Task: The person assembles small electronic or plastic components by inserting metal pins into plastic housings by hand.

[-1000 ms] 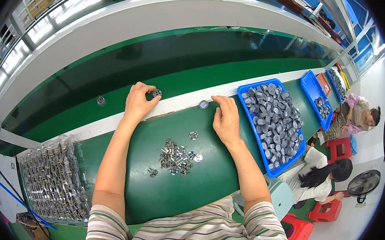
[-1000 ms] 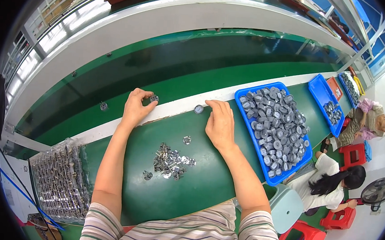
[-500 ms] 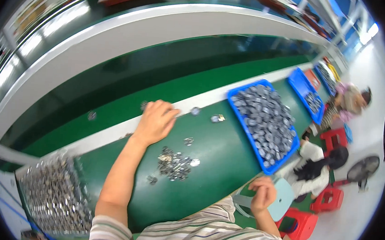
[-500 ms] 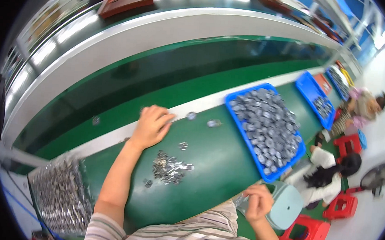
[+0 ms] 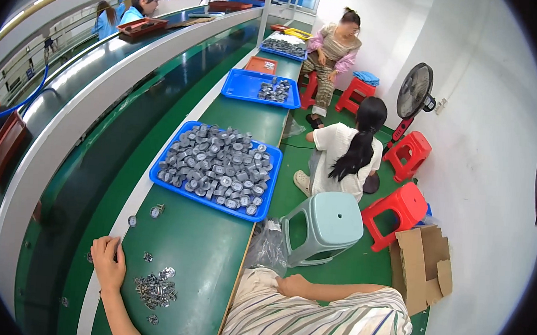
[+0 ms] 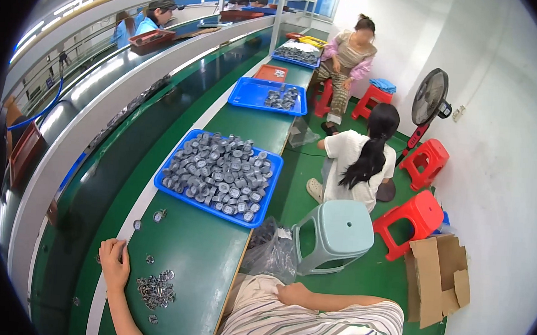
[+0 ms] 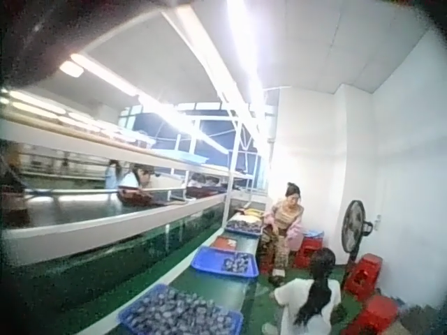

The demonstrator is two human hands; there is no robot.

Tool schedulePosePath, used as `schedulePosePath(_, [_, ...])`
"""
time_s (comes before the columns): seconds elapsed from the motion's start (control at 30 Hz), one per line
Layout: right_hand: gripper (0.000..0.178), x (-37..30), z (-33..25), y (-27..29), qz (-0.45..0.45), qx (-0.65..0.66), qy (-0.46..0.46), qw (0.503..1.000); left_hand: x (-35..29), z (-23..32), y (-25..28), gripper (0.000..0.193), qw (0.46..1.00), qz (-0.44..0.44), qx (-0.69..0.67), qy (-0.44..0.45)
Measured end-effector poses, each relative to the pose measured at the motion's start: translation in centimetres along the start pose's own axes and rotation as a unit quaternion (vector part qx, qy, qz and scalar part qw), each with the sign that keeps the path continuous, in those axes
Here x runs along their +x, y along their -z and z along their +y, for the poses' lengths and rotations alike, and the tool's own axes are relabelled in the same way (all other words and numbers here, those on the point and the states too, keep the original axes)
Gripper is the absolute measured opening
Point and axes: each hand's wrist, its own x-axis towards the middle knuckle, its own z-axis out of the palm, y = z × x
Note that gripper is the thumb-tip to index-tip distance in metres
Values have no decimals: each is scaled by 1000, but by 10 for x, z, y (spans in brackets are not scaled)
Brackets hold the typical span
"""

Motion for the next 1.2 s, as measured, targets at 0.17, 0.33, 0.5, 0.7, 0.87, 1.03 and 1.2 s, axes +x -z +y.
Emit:
schedulePosePath(0.17, [26,-15,-19,28,-3,-105,63,992,2,0,-5,16,1000,-5,-7,-4])
schedulePosePath(0.33, [15,-28,-28,58,-1,-178,180,967,-4,-4,3,14,1000,-7,10,22])
schedulePosePath(0.5, [12,-44,-45,106,-21,-190,181,965,11,0,-8,16,999,34,-16,-25])
schedulePosePath(0.7, [21,-2,-86,190,31,-205,247,947,-4,2,2,13,1000,13,-9,23])
schedulePosePath(0.87, [22,70,-148,267,204,49,374,903,-3,-8,0,13,1000,26,-12,5])
schedulePosePath(1.03, [31,202,-191,282,178,190,346,901,6,-6,-3,11,999,11,-30,20])
schedulePosePath(1.2, [38,250,-246,258,205,175,318,909,-1,-4,6,12,999,0,0,42])
